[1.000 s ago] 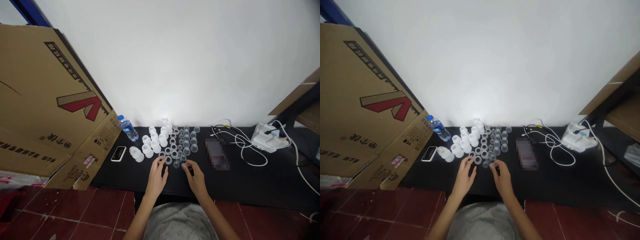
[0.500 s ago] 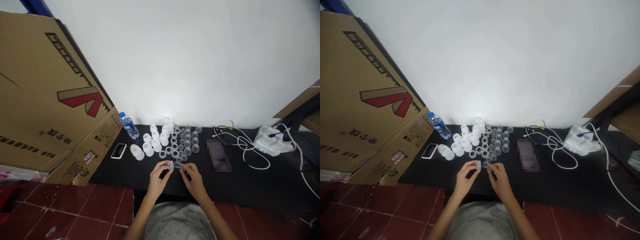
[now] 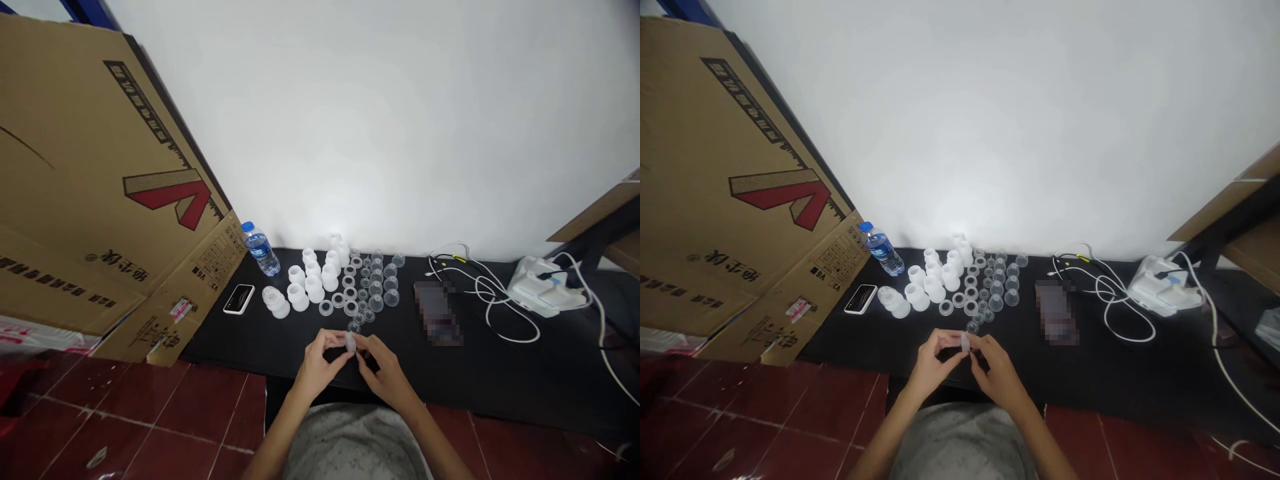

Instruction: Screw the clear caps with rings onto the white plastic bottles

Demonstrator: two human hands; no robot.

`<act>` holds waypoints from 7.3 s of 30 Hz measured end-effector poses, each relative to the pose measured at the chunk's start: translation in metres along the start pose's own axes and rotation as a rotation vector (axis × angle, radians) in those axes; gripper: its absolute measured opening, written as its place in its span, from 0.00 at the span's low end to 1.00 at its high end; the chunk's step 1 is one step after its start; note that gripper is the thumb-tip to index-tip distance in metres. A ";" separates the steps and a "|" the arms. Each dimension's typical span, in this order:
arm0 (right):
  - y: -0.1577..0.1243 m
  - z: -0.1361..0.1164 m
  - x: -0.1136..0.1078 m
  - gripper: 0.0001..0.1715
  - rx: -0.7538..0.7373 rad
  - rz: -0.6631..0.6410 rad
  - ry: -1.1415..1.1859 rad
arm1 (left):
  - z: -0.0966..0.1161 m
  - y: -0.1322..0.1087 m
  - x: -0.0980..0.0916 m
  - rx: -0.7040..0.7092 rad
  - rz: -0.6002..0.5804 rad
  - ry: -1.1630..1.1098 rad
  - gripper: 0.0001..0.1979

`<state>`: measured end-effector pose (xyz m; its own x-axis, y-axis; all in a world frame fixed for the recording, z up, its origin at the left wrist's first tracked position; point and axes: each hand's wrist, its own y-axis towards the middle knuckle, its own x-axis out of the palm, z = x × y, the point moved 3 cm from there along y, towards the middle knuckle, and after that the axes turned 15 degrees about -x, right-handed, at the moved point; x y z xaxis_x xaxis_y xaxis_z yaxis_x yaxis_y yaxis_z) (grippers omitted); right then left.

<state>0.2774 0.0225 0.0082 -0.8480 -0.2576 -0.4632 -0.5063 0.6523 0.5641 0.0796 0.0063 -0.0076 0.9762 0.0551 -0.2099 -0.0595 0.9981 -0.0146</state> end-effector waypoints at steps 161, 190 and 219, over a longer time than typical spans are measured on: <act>-0.010 0.036 -0.003 0.26 0.389 0.318 0.342 | 0.041 0.036 -0.063 0.164 0.454 0.546 0.27; -0.001 0.027 -0.012 0.17 0.257 0.427 0.297 | 0.037 -0.012 -0.025 0.175 0.377 0.295 0.22; -0.006 0.035 -0.011 0.25 0.372 0.346 0.308 | -0.004 0.002 -0.030 -0.152 0.255 -0.280 0.30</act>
<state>0.2951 0.0464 -0.0136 -0.9886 -0.1441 -0.0440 -0.1504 0.9271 0.3433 0.0498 0.0064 -0.0052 0.9440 0.3262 0.0487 -0.3165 0.9375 -0.1449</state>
